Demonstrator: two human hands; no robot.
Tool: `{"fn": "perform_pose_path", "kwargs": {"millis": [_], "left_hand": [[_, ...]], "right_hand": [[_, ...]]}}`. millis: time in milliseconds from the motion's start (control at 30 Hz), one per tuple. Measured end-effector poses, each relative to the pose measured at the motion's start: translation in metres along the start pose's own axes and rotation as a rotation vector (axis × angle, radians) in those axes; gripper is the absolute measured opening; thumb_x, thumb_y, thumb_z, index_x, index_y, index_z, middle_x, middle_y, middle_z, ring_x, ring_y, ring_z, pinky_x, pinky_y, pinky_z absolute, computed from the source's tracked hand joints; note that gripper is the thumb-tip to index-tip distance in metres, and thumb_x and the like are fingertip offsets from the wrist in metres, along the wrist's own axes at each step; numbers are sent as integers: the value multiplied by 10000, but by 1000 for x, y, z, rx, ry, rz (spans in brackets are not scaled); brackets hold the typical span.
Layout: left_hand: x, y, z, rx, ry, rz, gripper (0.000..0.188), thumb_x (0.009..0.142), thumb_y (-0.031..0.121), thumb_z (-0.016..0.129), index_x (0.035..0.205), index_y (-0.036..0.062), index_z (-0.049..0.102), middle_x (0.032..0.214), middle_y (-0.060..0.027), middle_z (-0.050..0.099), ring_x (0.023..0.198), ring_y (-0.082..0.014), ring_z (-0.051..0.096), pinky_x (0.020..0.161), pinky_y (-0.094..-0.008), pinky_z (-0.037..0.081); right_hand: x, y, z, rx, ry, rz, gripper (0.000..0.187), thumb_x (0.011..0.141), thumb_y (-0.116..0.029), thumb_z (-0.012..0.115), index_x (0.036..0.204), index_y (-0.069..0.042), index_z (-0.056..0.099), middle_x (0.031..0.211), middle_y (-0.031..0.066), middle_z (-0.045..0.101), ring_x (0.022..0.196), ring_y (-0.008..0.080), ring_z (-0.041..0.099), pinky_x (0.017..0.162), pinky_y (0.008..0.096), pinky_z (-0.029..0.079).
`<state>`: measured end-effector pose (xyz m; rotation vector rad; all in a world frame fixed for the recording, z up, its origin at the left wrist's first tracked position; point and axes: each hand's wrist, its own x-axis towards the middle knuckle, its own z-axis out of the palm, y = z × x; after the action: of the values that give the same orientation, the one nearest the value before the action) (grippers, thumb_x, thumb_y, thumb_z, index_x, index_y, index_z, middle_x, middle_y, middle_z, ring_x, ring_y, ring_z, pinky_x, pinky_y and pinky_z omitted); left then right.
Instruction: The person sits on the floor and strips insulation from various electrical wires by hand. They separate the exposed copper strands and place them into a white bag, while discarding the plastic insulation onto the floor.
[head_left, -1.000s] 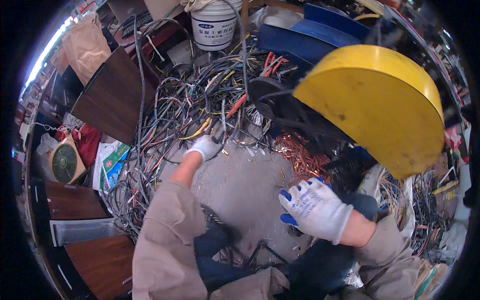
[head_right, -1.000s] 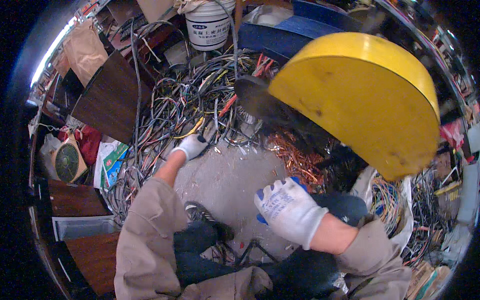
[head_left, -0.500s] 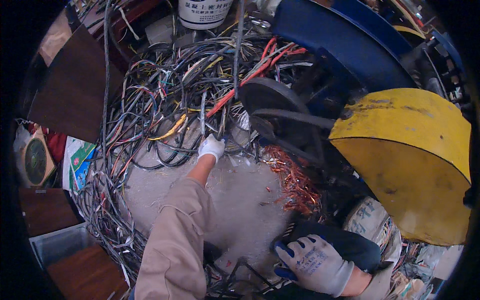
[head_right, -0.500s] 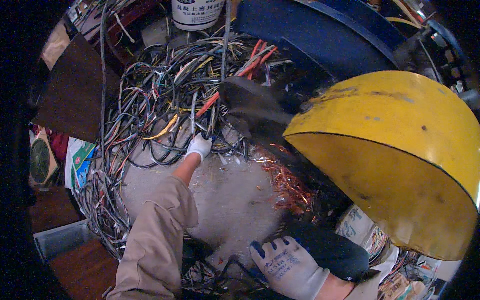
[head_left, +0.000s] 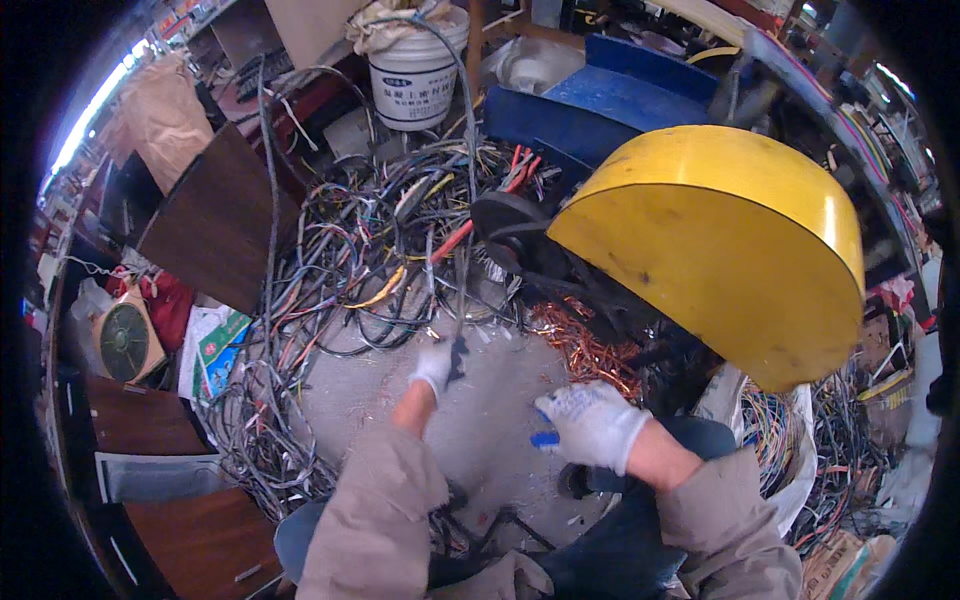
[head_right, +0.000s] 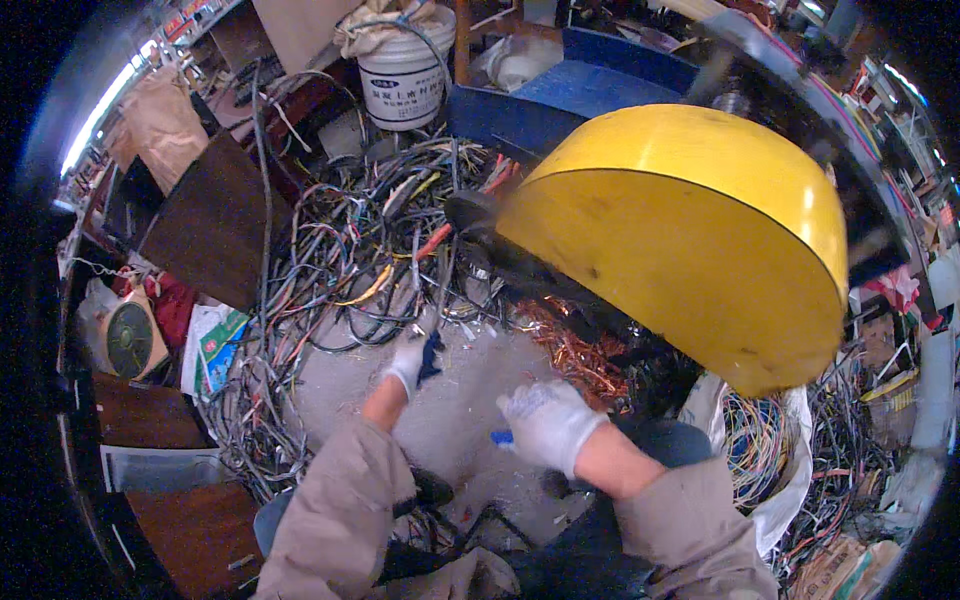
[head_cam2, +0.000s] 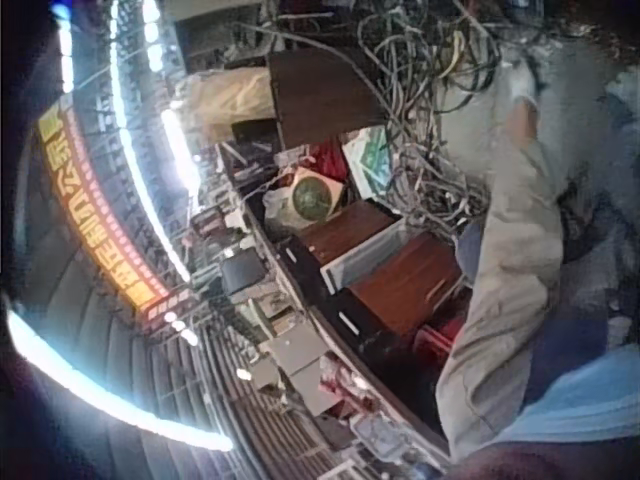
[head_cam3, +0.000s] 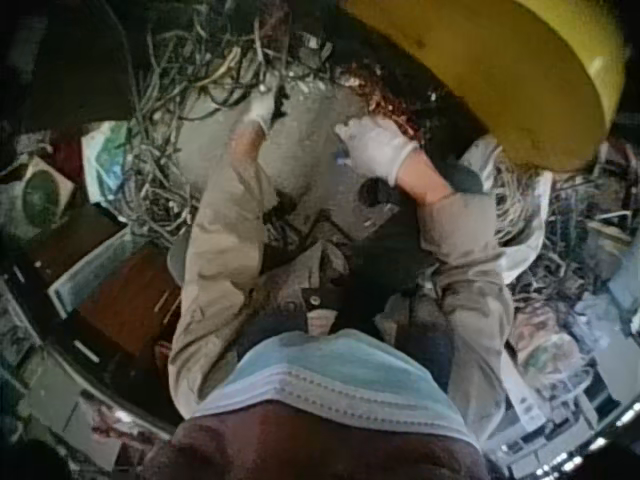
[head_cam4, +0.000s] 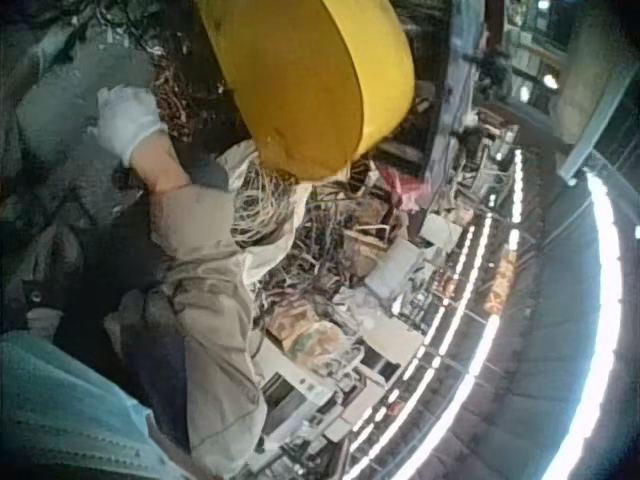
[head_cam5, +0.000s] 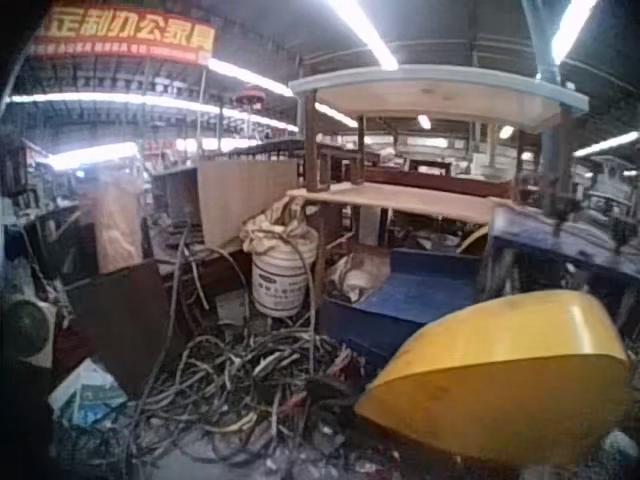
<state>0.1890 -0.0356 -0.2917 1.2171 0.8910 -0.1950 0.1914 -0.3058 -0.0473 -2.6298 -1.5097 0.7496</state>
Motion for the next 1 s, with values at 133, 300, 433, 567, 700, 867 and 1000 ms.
{"fn": "perform_pose_path", "kwargs": {"millis": [133, 300, 433, 567, 700, 867, 1000], "left_hand": [[-117, -28, 31, -283, 38, -102, 221, 899, 296, 604, 938, 83, 650, 749, -53, 506, 647, -198, 540, 596, -394, 530], [-286, -55, 83, -326, -8, 224, 185, 966, 238, 607, 993, 62, 658, 716, -19, 583, 551, -120, 535, 503, -272, 451], [-346, -80, 96, -261, -83, 347, 92, 944, 92, 636, 1018, 44, 664, 718, -1, 605, 561, -65, 514, 483, -224, 392], [-340, -92, 67, 186, -263, 315, 200, 932, 85, 650, 1121, 20, 663, 829, -35, 678, 721, -85, 595, 647, -243, 484], [-318, -54, 10, -23, -491, 253, 366, 966, 177, 605, 1309, 53, 577, 1199, -76, 656, 1037, -188, 635, 933, -331, 502], [-313, 22, -26, -448, -546, 449, 451, 1030, 344, 509, 1371, 49, 492, 1273, -124, 614, 1156, -258, 611, 1030, -438, 472], [-327, 49, -25, -329, -274, 458, 308, 994, 197, 604, 1241, 19, 565, 1118, -113, 675, 985, -217, 683, 860, -347, 579]], "right_hand": [[16, 8, 11, 170, -65, 209, 457, 920, -432, 601, 1128, -26, 634, 1061, 223, 686, 1041, 358, 661, 908, 454, 510], [34, -2, 42, 629, 129, 354, 454, 957, -451, 554, 1158, -49, 616, 1022, 206, 692, 933, 355, 684, 833, 471, 539], [36, -34, 56, 1969, -24, 528, 640, 935, -617, 549, 1209, -42, 609, 968, 142, 683, 755, 301, 647, 731, 444, 551], [15, -59, 42, 1794, 210, 327, 465, 961, -462, 611, 1216, -73, 626, 856, 83, 661, 617, 101, 569, 519, 261, 462], [-32, -86, 29, 1517, 394, 188, 316, 970, -241, 636, 1234, -67, 622, 786, 36, 652, 531, 83, 521, 472, 236, 409], [-84, -122, 29, 1580, 363, 28, 303, 989, -168, 588, 1270, -58, 611, 799, 34, 647, 566, 60, 522, 489, 206, 404], [-92, -138, 29, 1491, 438, -20, 338, 965, -184, 645, 1256, -15, 612, 831, 32, 653, 623, 49, 550, 548, 188, 439]]}}
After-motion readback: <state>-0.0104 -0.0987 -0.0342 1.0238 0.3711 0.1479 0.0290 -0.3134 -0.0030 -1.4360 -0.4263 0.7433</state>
